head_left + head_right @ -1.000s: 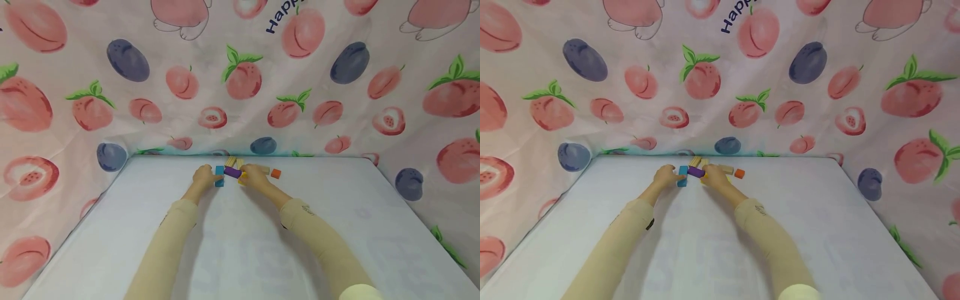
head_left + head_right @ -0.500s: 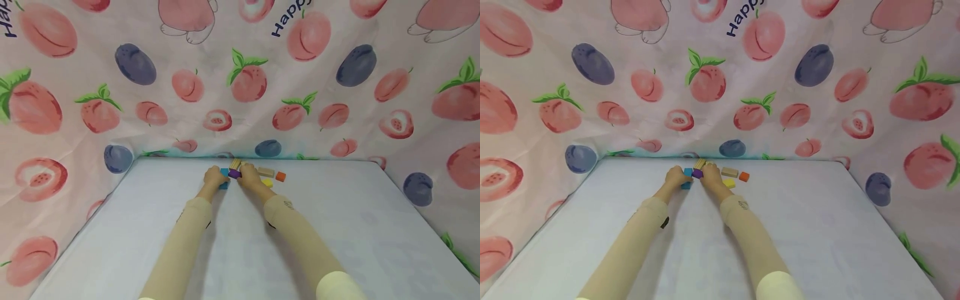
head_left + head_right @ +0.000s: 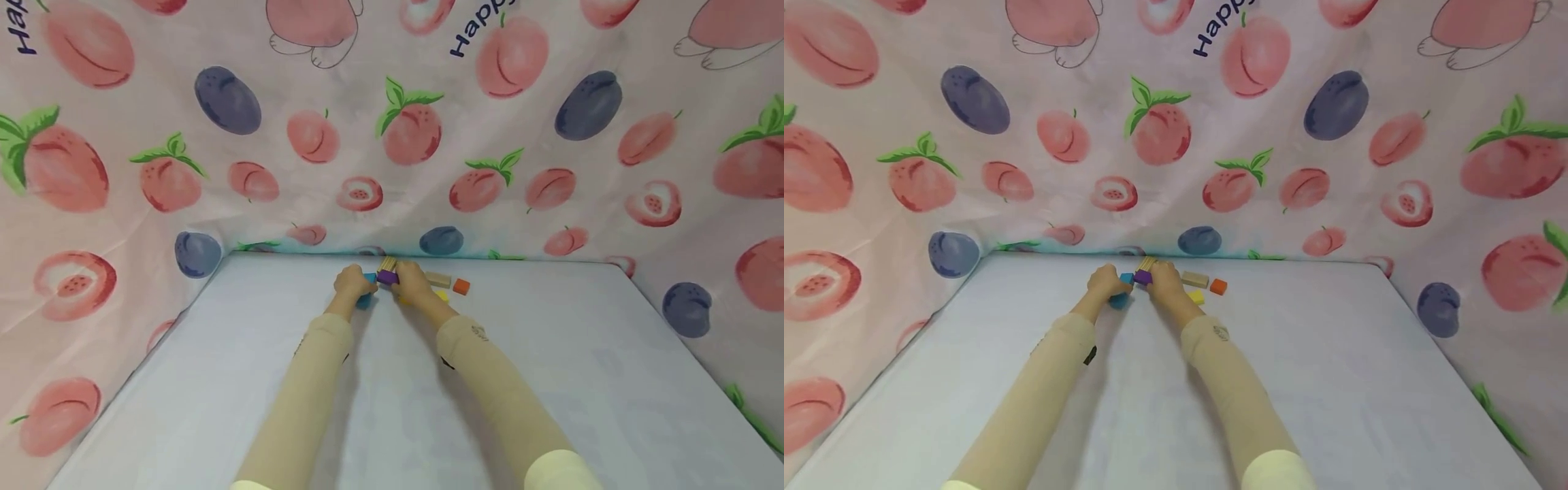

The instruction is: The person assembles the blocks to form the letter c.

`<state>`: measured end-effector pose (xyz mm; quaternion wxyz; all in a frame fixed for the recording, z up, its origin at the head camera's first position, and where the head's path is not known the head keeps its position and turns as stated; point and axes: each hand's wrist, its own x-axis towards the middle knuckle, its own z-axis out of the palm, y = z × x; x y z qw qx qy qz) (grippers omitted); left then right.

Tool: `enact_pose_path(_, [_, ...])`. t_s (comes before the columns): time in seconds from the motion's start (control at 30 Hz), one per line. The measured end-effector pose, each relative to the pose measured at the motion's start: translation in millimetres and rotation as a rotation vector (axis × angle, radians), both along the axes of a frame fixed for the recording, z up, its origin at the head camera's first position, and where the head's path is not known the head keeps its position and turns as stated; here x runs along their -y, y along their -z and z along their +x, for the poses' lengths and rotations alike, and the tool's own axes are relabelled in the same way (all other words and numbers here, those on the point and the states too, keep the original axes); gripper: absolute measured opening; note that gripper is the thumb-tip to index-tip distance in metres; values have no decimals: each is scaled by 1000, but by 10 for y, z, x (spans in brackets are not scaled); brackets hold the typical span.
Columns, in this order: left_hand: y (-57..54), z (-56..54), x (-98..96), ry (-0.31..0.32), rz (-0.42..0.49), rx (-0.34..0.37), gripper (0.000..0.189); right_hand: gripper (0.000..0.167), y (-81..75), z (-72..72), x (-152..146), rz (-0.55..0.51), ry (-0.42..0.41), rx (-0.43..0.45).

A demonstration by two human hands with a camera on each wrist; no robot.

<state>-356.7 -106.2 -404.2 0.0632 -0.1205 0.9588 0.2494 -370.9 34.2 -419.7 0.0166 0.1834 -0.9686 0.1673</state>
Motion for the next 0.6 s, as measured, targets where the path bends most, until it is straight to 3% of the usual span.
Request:
enact_pose_path(0.33, [-81, -10, 69, 27, 37, -3, 52, 19, -126, 78, -97, -61, 1, -69])
enact_pose_path(0.6, [-144, 92, 96, 190, 107, 20, 67, 26, -190, 184, -181, -76, 39, -46])
